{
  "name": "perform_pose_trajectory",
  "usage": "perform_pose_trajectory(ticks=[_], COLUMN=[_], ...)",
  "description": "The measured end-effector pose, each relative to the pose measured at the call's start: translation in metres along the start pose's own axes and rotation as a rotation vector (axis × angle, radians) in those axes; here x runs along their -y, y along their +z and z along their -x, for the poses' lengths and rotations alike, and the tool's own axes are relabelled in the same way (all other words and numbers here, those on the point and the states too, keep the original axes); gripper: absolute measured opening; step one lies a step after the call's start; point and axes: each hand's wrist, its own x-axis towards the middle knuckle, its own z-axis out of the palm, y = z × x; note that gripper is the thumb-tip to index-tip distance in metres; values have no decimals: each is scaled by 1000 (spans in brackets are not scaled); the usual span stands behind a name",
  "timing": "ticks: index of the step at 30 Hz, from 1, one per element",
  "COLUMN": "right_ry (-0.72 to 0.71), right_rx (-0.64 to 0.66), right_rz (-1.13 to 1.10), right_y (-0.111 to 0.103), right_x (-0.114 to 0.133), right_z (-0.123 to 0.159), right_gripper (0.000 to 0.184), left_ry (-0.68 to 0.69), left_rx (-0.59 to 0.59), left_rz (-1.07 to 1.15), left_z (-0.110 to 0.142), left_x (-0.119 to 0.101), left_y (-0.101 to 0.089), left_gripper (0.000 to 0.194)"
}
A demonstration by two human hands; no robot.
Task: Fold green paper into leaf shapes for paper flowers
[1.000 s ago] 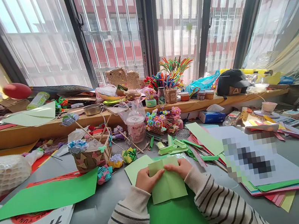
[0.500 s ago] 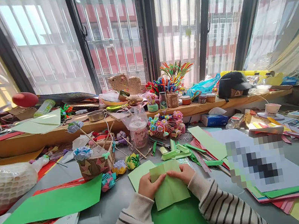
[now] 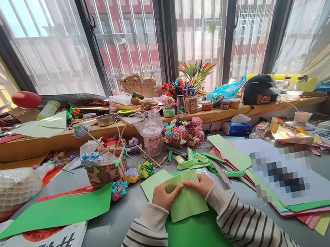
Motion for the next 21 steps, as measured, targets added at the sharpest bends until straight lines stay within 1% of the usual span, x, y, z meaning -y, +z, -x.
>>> perform_pose_trajectory(ticks=[4, 6, 9, 13, 21], right_ry=[7, 19, 27, 33, 4], right_rx=[-5, -2, -14, -23, -16], right_rz=[4, -23, -65, -46, -52], right_y=[1, 1, 2, 2, 2], right_x=[-1, -1, -1, 0, -3], right_z=[0, 0, 1, 1, -1], right_gripper=[21, 20, 19, 19, 20], left_ry=[4, 4, 12, 14, 19], left_rx=[-70, -86, -83, -77, -67], left_rz=[-53, -71, -64, -16, -17], left_z=[0, 0, 0, 1, 3], left_x=[1, 1, 0, -3, -6], left_y=[2, 3, 3, 1, 0], left_gripper=[38, 38, 36, 33, 34])
